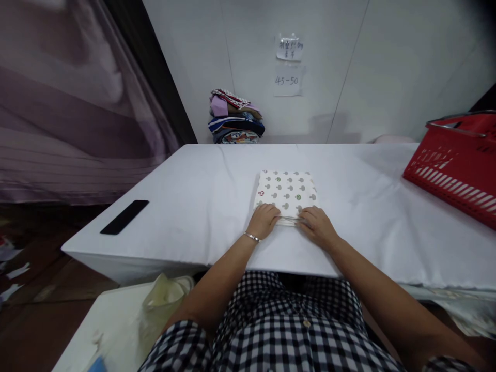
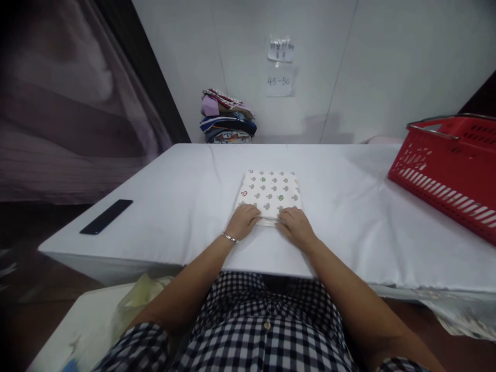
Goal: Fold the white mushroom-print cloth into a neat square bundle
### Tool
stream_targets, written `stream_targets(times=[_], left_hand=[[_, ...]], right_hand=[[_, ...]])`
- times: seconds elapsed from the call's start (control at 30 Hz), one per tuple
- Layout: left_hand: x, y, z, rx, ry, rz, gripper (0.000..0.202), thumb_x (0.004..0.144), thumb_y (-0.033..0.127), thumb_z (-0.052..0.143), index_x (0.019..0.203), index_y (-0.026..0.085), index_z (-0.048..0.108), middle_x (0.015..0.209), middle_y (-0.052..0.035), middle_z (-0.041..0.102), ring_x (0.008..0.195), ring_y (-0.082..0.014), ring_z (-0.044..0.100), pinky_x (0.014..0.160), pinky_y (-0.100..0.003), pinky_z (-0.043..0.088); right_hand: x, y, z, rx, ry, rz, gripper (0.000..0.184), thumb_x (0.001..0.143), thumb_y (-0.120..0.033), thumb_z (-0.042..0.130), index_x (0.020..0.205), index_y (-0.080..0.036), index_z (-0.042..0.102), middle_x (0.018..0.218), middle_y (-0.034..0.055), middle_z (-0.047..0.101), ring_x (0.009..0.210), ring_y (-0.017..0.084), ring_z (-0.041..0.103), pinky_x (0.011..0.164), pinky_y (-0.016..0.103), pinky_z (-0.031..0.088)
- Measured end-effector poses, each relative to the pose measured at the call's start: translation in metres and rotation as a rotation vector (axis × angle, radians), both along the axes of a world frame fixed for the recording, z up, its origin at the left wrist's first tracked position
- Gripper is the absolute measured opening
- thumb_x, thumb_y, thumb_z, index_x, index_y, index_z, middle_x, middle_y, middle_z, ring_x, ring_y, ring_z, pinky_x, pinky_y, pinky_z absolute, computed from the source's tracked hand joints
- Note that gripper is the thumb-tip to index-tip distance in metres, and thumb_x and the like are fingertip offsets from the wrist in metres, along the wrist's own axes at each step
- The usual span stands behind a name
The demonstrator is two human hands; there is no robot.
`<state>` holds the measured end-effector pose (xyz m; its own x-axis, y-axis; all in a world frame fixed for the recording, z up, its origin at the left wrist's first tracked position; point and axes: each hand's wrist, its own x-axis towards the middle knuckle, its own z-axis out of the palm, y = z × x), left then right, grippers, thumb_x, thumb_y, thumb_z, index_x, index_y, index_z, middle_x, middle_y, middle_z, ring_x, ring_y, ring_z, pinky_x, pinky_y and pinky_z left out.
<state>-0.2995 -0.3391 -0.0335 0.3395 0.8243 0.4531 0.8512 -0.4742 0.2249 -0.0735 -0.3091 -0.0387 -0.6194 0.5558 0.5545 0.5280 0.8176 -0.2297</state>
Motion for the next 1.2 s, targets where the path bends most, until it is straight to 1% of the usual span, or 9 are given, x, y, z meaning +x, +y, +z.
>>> stream_targets(times=[0.1, 0.2, 0.3, 0.5, 0.7, 0.8, 1.0, 1.1, 1.2], left_hand=[[-0.0033, 0.0008, -0.0011, 0.016, -0.004, 0.001, 0.015, 0.085, 0.027, 0.049, 0.097, 0.021, 0.056, 0.098, -0.0041, 0.057, 0.092, -0.0181, 0.047, 0.082, -0.034, 0.036], [-0.0036, 0.0017, -0.0009, 0.018, -0.015, 0.022, 0.016, 0.088, 0.026, 0.043, 0.093, 0.021, 0.057, 0.095, -0.0044, 0.058, 0.091, -0.0178, 0.048, 0.080, -0.034, 0.036], [-0.0029, 0.0017, 0.0002, 0.028, -0.053, 0.048, 0.019, 0.090, 0.027, 0.040, 0.092, 0.020, 0.058, 0.093, -0.0045, 0.058, 0.087, -0.0174, 0.048, 0.078, -0.033, 0.036], [-0.0048, 0.0003, 0.0003, 0.002, -0.092, 0.029, 0.019, 0.089, 0.026, 0.041, 0.093, 0.021, 0.059, 0.091, -0.0038, 0.058, 0.086, -0.0169, 0.048, 0.078, -0.033, 0.037], [-0.0027, -0.0038, 0.0007, -0.017, -0.036, 0.010, 0.024, 0.083, 0.027, 0.051, 0.107, 0.025, 0.056, 0.101, -0.0042, 0.057, 0.095, -0.0188, 0.048, 0.083, -0.036, 0.035], [-0.0014, -0.0038, 0.0008, -0.020, -0.012, 0.003, 0.024, 0.082, 0.028, 0.054, 0.106, 0.026, 0.058, 0.102, -0.0038, 0.057, 0.096, -0.0190, 0.048, 0.084, -0.037, 0.035], [-0.0004, 0.0006, 0.0004, -0.019, 0.043, -0.014, 0.024, 0.082, 0.029, 0.055, 0.105, 0.026, 0.057, 0.099, -0.0034, 0.057, 0.094, -0.0189, 0.048, 0.082, -0.036, 0.035], [0.0017, 0.0007, -0.0003, -0.007, 0.063, 0.008, 0.021, 0.083, 0.030, 0.053, 0.103, 0.026, 0.058, 0.097, -0.0038, 0.057, 0.093, -0.0190, 0.048, 0.081, -0.036, 0.035], [0.0050, -0.0003, -0.0005, 0.019, 0.076, 0.039, 0.018, 0.086, 0.030, 0.048, 0.100, 0.024, 0.057, 0.094, -0.0043, 0.056, 0.091, -0.0189, 0.048, 0.079, -0.035, 0.034]], right_hand=[[-0.0002, -0.0011, 0.0011, -0.019, -0.003, -0.003, 0.025, 0.085, -0.031, 0.048, 0.105, -0.020, 0.055, 0.099, 0.0102, 0.057, 0.089, 0.024, 0.049, 0.074, 0.039, 0.038], [0.0008, -0.0015, 0.0011, -0.030, 0.005, -0.003, 0.028, 0.084, -0.028, 0.048, 0.110, -0.019, 0.053, 0.100, 0.0101, 0.057, 0.091, 0.024, 0.049, 0.076, 0.040, 0.039], [0.0015, -0.0011, 0.0008, -0.027, 0.023, 0.004, 0.028, 0.084, -0.026, 0.048, 0.111, -0.019, 0.053, 0.100, 0.0098, 0.057, 0.090, 0.023, 0.049, 0.077, 0.039, 0.040], [-0.0016, -0.0006, -0.0005, 0.015, -0.050, -0.018, 0.029, 0.085, -0.029, 0.047, 0.111, -0.019, 0.055, 0.101, 0.0107, 0.058, 0.090, 0.024, 0.049, 0.075, 0.040, 0.039], [-0.0011, -0.0006, -0.0001, 0.019, -0.068, 0.000, 0.033, 0.085, -0.030, 0.046, 0.116, -0.020, 0.053, 0.102, 0.0112, 0.058, 0.091, 0.024, 0.050, 0.076, 0.041, 0.040], [-0.0007, -0.0010, 0.0000, 0.017, -0.072, 0.001, 0.033, 0.085, -0.030, 0.046, 0.117, -0.020, 0.053, 0.102, 0.0112, 0.057, 0.092, 0.024, 0.050, 0.077, 0.041, 0.040], [-0.0019, 0.0012, -0.0046, 0.056, -0.052, -0.009, 0.030, 0.088, -0.023, 0.042, 0.115, -0.019, 0.053, 0.101, 0.0111, 0.058, 0.092, 0.023, 0.050, 0.079, 0.041, 0.040], [-0.0018, 0.0025, -0.0060, 0.072, -0.041, -0.018, 0.031, 0.088, -0.019, 0.039, 0.115, -0.020, 0.053, 0.100, 0.0105, 0.059, 0.090, 0.022, 0.050, 0.077, 0.040, 0.041], [-0.0015, 0.0015, -0.0045, 0.071, -0.041, -0.010, 0.030, 0.088, -0.024, 0.042, 0.115, -0.020, 0.053, 0.100, 0.0100, 0.059, 0.090, 0.022, 0.051, 0.077, 0.039, 0.041]])
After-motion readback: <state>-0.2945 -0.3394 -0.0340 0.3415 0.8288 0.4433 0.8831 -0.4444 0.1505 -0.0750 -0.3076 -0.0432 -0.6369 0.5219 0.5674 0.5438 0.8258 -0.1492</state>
